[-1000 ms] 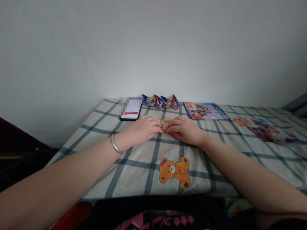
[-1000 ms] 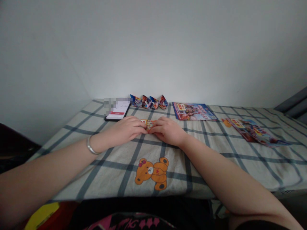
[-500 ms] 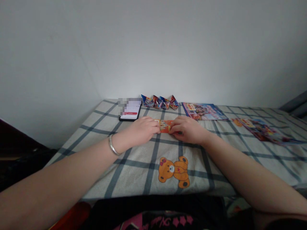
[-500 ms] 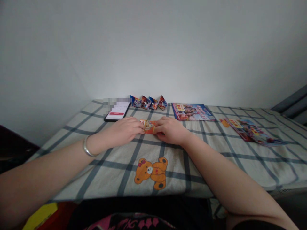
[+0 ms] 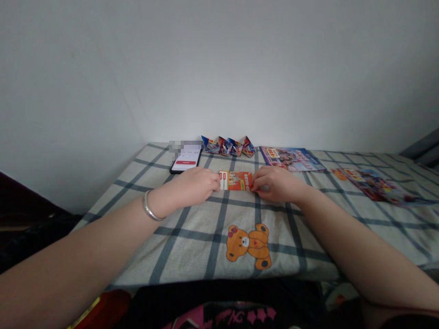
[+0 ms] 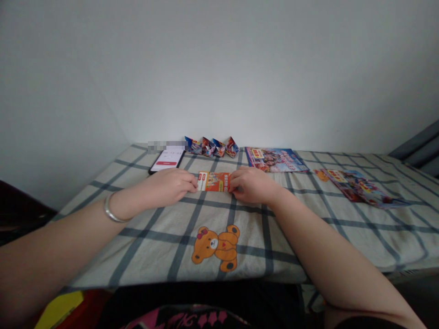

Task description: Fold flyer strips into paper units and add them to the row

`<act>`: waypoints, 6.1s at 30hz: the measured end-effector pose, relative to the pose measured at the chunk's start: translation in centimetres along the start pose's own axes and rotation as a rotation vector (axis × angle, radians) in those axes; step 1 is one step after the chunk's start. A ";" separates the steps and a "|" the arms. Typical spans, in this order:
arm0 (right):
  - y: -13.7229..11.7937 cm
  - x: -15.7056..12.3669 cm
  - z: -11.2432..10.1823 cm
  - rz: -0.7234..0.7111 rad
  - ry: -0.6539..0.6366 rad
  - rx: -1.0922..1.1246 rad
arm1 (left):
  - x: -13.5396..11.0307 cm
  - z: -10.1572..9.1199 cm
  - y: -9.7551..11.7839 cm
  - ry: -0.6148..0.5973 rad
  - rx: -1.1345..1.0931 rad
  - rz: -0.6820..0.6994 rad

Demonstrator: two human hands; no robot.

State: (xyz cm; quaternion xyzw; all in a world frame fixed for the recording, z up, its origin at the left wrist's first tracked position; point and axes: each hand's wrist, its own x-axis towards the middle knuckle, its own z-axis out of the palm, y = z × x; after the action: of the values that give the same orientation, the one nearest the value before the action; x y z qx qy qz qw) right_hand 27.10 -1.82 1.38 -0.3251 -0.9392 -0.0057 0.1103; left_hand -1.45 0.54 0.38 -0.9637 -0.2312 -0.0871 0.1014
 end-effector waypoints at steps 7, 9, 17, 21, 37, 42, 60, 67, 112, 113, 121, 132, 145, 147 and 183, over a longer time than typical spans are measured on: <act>0.2 -0.2 0.2 0.016 -0.011 0.030 | 0.4 -0.4 1.1 -0.066 0.014 -0.055; 0.4 -0.3 0.3 0.017 -0.009 0.038 | 0.3 -0.3 1.2 -0.048 0.024 -0.067; 1.5 -0.3 1.4 -0.029 0.046 0.115 | 0.1 -0.1 1.4 -0.004 0.045 -0.114; 1.4 0.0 1.8 -0.009 0.104 0.093 | 0.1 0.3 1.7 0.056 0.018 -0.165; 1.5 0.1 3.0 0.198 0.182 -0.007 | 0.1 2.2 1.2 0.265 -0.147 -0.294; 1.3 0.1 2.9 0.200 0.258 -0.008 | 0.3 2.1 1.4 0.361 -0.187 -0.288; -0.2 -0.1 1.6 0.053 0.543 -0.168 | 0.2 0.7 2.0 0.551 -0.098 -0.140; -0.2 0.0 1.5 0.096 0.431 -0.104 | 0.1 0.7 1.7 0.440 -0.020 -0.035; -1.2 0.3 1.0 -0.106 0.039 0.132 | 0.2 1.4 1.2 0.348 -0.100 -0.010; -1.2 0.3 1.0 -0.102 0.038 0.147 | 0.2 1.3 1.2 0.347 -0.096 -0.008; -0.8 0.2 1.0 -0.049 0.064 0.244 | 0.1 1.0 1.7 0.276 -0.057 0.100; -0.4 0.3 1.6 0.084 0.097 0.171 | 0.1 1.4 1.9 0.236 -0.083 0.121; -0.6 1.5 3.7 0.436 0.179 0.226 | 0.4 1.6 1.3 0.204 -0.145 0.139; -0.7 1.6 3.6 0.447 0.184 0.207 | 0.4 1.6 1.3 0.201 -0.152 0.147; -0.3 2.4 4.3 0.513 0.159 0.077 | 0.9 2.1 1.7 0.150 -0.280 0.115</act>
State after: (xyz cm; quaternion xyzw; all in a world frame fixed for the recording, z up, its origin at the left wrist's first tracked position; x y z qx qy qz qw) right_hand 24.21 -0.20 -2.34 -0.5464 -0.8141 0.0328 0.1939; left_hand 0.37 -0.12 -1.69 -0.9708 -0.1530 -0.1845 -0.0121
